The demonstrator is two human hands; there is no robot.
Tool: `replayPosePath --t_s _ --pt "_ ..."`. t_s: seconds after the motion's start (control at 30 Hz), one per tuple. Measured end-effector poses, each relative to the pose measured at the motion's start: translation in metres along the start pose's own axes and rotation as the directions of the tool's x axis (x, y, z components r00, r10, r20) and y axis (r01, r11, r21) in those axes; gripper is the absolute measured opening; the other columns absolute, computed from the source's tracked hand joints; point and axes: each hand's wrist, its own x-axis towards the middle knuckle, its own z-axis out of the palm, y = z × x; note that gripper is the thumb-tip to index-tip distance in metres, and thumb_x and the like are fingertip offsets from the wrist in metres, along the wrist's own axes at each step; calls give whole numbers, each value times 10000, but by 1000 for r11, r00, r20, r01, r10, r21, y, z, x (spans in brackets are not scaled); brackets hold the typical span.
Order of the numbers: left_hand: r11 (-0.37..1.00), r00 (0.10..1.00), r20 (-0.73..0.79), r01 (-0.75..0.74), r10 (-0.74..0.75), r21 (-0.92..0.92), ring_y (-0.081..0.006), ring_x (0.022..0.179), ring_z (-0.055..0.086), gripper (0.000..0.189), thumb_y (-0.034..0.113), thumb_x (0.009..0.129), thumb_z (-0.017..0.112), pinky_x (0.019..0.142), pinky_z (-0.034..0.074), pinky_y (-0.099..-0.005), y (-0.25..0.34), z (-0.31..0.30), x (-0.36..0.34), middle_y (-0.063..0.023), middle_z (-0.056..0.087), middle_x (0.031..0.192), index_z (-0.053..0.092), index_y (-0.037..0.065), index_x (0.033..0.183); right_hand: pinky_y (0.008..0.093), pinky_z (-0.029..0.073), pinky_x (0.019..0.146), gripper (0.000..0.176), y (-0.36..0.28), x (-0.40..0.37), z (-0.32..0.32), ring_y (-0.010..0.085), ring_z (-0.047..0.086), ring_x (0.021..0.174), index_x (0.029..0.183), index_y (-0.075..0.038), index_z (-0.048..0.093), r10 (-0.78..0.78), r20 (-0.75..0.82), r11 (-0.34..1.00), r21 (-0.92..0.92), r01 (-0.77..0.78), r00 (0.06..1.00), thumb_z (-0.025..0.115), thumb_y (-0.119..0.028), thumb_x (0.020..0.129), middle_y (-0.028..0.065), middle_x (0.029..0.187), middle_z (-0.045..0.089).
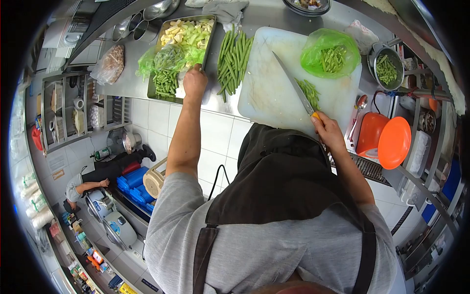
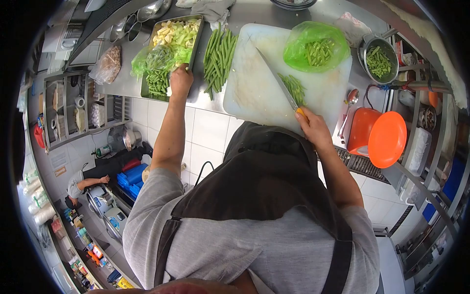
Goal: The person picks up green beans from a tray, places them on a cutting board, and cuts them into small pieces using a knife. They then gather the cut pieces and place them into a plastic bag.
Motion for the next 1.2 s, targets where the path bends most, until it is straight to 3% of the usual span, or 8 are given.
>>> replayPosePath --t_s 0.1,0.27,0.4,0.57,0.63,0.77,0.97,1.2 --pt "967 961 -231 -194 153 -164 -388 797 698 198 147 824 647 739 568 -461 24 -3 15 -209 705 820 707 46 983 350 449 513 438 -1 0 3 193 567 484 1250 -33 615 30 -5 1000 8 -30 1000 566 -386 994 114 625 578" --pt "985 991 131 4 19 -175 -396 876 698 302 271 829 666 800 561 -454 39 33 54 -237 716 931 735 37 1006 380 469 575 448 -7 0 0 243 604 549 1258 -34 610 17 -12 998 -61 -17 1000 567 -390 989 158 666 603" --pt "965 996 84 41 -19 -261 -374 866 710 282 264 834 683 790 564 -430 40 9 52 -214 726 928 747 47 1003 418 494 678 437 1 3 2 356 656 707 1237 -30 618 -34 -47 990 -138 27 998 571 -383 984 231 773 654" --pt "615 968 245 227 -56 -755 -218 759 699 204 118 829 738 737 549 -322 47 -17 12 -138 741 878 750 35 1015 421 497 688 415 3 2 7 372 652 731 1212 -29 627 -21 -59 999 -50 18 998 570 -373 986 235 801 660" --pt "665 917 333 108 221 -739 -184 747 670 173 75 842 725 736 540 -303 85 -39 -17 -123 741 894 745 22 1006 402 501 632 399 4 1 5 330 654 657 1199 -34 632 -43 -75 998 -45 40 996 565 -368 992 205 757 659" --pt "591 718 27 -550 695 -590 -293 909 654 195 15 788 687 808 531 -387 145 -12 -65 -96 702 951 734 40 975 274 413 419 343 4 3 5 101 510 446 1138 -47 632 60 40 976 206 -67 997 541 -354 1014 25 648 536" --pt "708 799 -126 -584 588 -398 -312 949 615 178 -12 773 682 858 520 -414 172 1 -81 -113 670 994 718 38 940 301 437 447 398 -7 0 4 119 518 452 1222 -46 628 67 19 991 114 -68 998 543 -372 1010 50 644 542" --pt "735 848 -71 -493 525 -466 -324 951 608 168 31 776 692 853 518 -415 178 11 -99 -124 655 987 710 42 943 456 499 753 445 -2 -17 -5 412 656 813 1241 -49 628 -116 -23 973 -206 109 993 568 -408 984 233 828 670"
